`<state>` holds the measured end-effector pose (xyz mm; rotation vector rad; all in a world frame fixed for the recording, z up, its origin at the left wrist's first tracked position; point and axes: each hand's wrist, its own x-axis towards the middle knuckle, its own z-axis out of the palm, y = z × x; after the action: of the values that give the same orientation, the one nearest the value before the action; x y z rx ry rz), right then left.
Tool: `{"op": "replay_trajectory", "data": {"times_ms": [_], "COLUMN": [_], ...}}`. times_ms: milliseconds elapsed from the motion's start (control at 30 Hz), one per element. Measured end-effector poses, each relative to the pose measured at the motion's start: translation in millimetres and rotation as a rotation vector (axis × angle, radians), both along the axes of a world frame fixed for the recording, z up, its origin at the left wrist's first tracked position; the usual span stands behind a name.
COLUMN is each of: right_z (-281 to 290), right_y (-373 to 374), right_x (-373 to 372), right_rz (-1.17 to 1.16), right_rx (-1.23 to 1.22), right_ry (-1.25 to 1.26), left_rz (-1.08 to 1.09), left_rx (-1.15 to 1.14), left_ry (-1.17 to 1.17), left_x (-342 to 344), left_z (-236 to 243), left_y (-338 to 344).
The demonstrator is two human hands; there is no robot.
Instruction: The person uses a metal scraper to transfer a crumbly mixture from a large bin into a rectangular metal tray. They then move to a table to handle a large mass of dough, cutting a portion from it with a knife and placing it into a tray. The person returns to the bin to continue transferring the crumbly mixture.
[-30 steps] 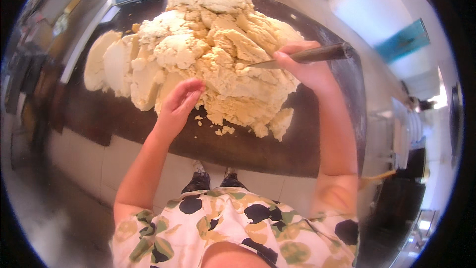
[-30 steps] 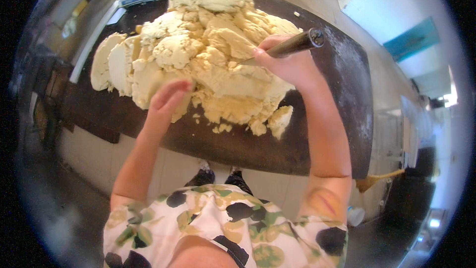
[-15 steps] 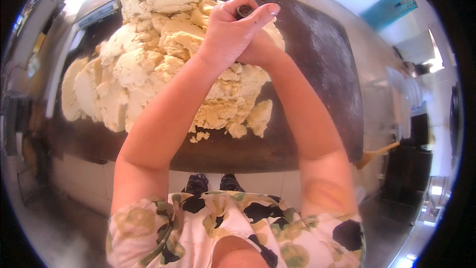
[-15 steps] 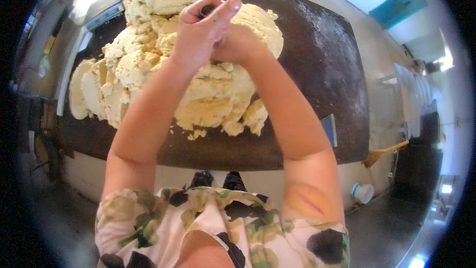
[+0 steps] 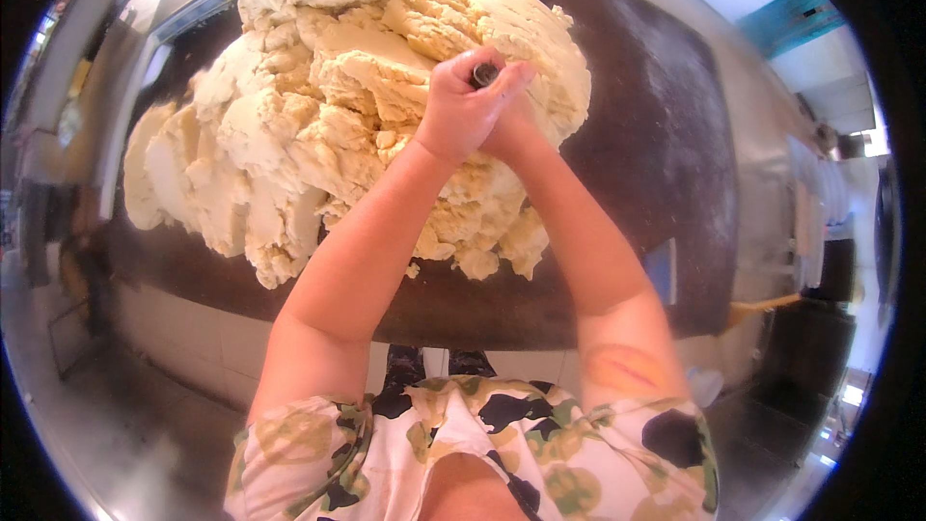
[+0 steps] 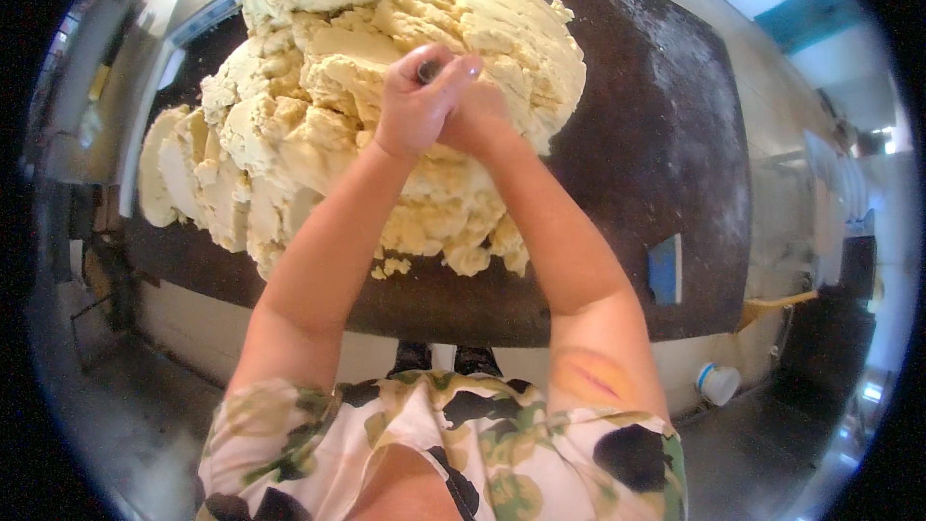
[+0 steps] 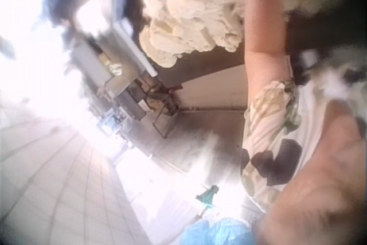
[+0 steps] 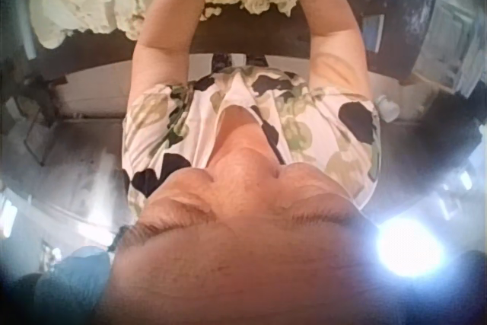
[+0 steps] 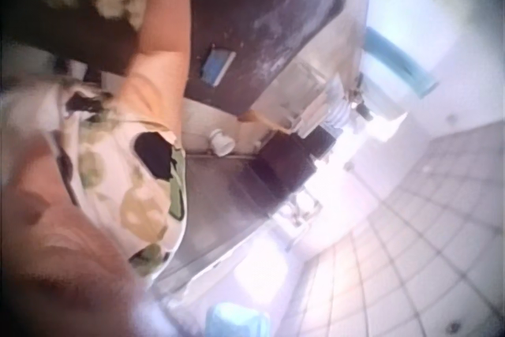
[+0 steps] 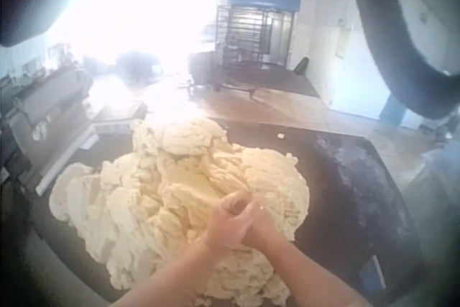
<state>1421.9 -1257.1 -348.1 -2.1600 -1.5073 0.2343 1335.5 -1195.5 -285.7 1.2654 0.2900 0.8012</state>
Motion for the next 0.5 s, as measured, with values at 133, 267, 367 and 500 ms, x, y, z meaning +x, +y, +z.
{"op": "replay_trajectory", "data": {"times_ms": [133, 267, 367, 500], "right_z": [-43.0, -14.1, -29.7, -63.1], "right_y": [-33.5, -47.6, -50.4, -60.5], "right_x": [-16.6, -42.2, -27.0, -24.3], "right_rz": [0.095, 0.127, 0.125, 0.158], "right_rx": [0.071, 0.173, 0.583, 0.389], "right_ry": [0.001, -0.127, 0.323, 0.471], "left_rz": [0.058, 0.019, 0.098, 0.153], "left_rx": [0.546, 0.627, 0.623, 0.733], "left_ry": [-0.045, -0.098, -0.075, -0.02], "left_x": [-31.9, -56.7, -28.4, -28.6], "left_z": [-32.1, -32.5, -37.4, -62.6], "left_y": [-31.4, -50.8, -49.2, -71.0]}}
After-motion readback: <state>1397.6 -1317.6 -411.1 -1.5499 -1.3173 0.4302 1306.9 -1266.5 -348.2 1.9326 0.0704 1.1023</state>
